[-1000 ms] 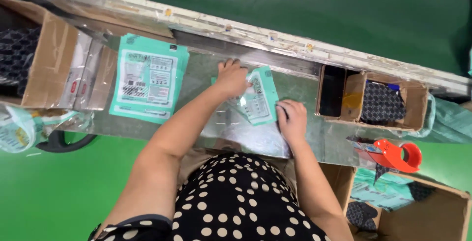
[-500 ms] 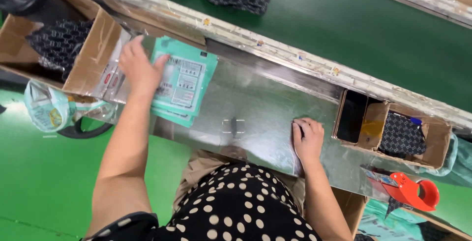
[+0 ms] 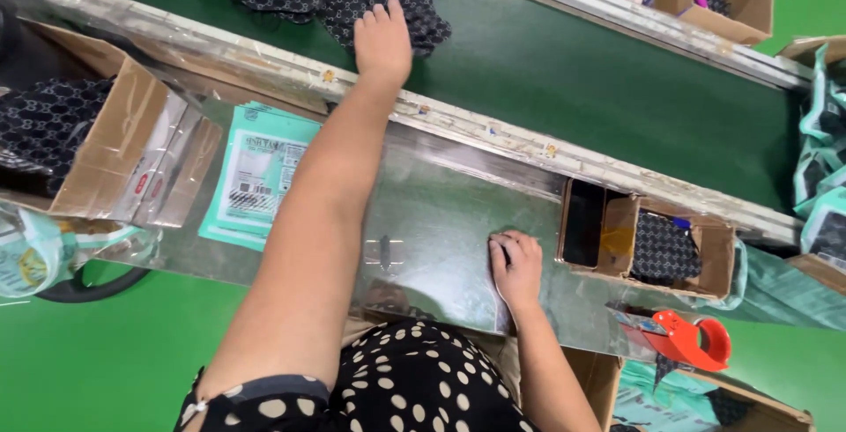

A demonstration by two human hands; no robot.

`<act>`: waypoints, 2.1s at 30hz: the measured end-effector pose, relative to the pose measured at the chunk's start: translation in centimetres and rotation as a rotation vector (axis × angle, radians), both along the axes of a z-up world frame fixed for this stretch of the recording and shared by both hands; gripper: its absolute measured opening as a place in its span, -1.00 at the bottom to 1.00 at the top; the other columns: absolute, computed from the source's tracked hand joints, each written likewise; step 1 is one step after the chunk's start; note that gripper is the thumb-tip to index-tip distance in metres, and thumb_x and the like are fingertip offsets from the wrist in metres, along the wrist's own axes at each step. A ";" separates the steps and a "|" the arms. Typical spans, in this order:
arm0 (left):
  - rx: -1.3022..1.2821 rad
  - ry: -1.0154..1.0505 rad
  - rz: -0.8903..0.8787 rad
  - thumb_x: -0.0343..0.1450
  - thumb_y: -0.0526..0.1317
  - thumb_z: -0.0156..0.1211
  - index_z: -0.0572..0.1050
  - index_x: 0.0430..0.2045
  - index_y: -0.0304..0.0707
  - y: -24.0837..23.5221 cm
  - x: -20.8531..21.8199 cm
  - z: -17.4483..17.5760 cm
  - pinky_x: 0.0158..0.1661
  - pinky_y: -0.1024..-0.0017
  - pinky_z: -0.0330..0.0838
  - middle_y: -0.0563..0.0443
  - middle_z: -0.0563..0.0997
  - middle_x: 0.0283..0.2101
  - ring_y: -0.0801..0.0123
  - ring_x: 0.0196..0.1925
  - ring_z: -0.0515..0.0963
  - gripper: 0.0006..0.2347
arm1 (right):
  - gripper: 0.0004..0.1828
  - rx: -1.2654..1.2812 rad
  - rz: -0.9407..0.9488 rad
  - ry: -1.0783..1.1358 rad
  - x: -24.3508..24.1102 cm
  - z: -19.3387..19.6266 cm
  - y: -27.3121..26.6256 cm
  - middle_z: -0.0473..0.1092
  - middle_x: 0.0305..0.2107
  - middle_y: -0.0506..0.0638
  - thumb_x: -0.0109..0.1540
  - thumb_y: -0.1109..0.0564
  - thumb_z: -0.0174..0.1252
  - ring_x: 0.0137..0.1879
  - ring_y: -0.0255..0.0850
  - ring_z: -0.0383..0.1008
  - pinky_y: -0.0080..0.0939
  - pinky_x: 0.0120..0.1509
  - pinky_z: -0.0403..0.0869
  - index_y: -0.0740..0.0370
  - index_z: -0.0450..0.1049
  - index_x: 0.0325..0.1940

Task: The person is seen putting face masks into small plastic bags and arranging them on a conveyor belt in a manufacturing environment.

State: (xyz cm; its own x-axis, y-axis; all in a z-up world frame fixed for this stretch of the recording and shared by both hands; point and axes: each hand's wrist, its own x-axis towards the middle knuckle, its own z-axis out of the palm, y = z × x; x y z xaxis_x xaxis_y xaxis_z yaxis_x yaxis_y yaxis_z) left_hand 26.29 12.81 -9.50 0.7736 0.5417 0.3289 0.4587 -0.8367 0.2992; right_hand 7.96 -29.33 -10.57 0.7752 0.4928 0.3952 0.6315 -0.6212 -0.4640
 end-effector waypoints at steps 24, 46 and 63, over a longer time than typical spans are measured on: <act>-0.736 -0.023 -0.869 0.05 -0.17 0.60 0.05 0.42 -0.18 -12.7 -25.8 0.2 0.34 0.05 0.11 -0.30 0.32 0.33 -0.21 0.37 0.29 0.00 | 0.31 0.523 0.244 0.826 -0.8 -1.8 4.7 0.44 0.11 0.11 0.12 0.41 0.34 0.14 -0.08 0.56 -0.09 0.25 0.55 0.17 -0.43 0.69; -0.129 -0.277 -0.088 0.30 -0.24 0.40 0.53 -0.07 -0.31 3.6 -28.4 -0.4 -0.04 0.04 0.40 -0.24 0.49 0.01 -0.21 -0.01 0.52 -0.66 | -0.76 0.139 0.227 0.681 -0.4 -0.9 4.0 0.58 -0.15 0.07 0.21 0.16 0.29 -0.02 -0.07 0.58 -0.09 0.12 0.52 0.16 0.59 -0.03; -0.135 -0.265 -1.007 0.35 -0.37 0.16 0.43 -0.11 -0.31 -9.8 -26.5 3.7 0.07 0.17 0.44 -0.14 0.57 -0.04 0.01 0.06 0.54 -0.76 | -0.72 0.747 -0.109 1.050 0.2 0.4 6.7 0.55 -0.22 -0.14 0.12 0.21 0.34 -0.11 -0.33 0.52 -0.28 0.02 0.48 0.22 0.57 -0.08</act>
State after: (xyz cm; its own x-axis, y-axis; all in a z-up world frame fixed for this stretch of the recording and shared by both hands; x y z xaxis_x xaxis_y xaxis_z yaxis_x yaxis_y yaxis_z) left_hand -0.22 3.01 -5.77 0.7994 -0.2672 0.5381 -0.5244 -0.7474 0.4079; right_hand 8.16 -22.58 -10.15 0.9026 0.3325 -0.2733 -0.2818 -0.0233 -0.9592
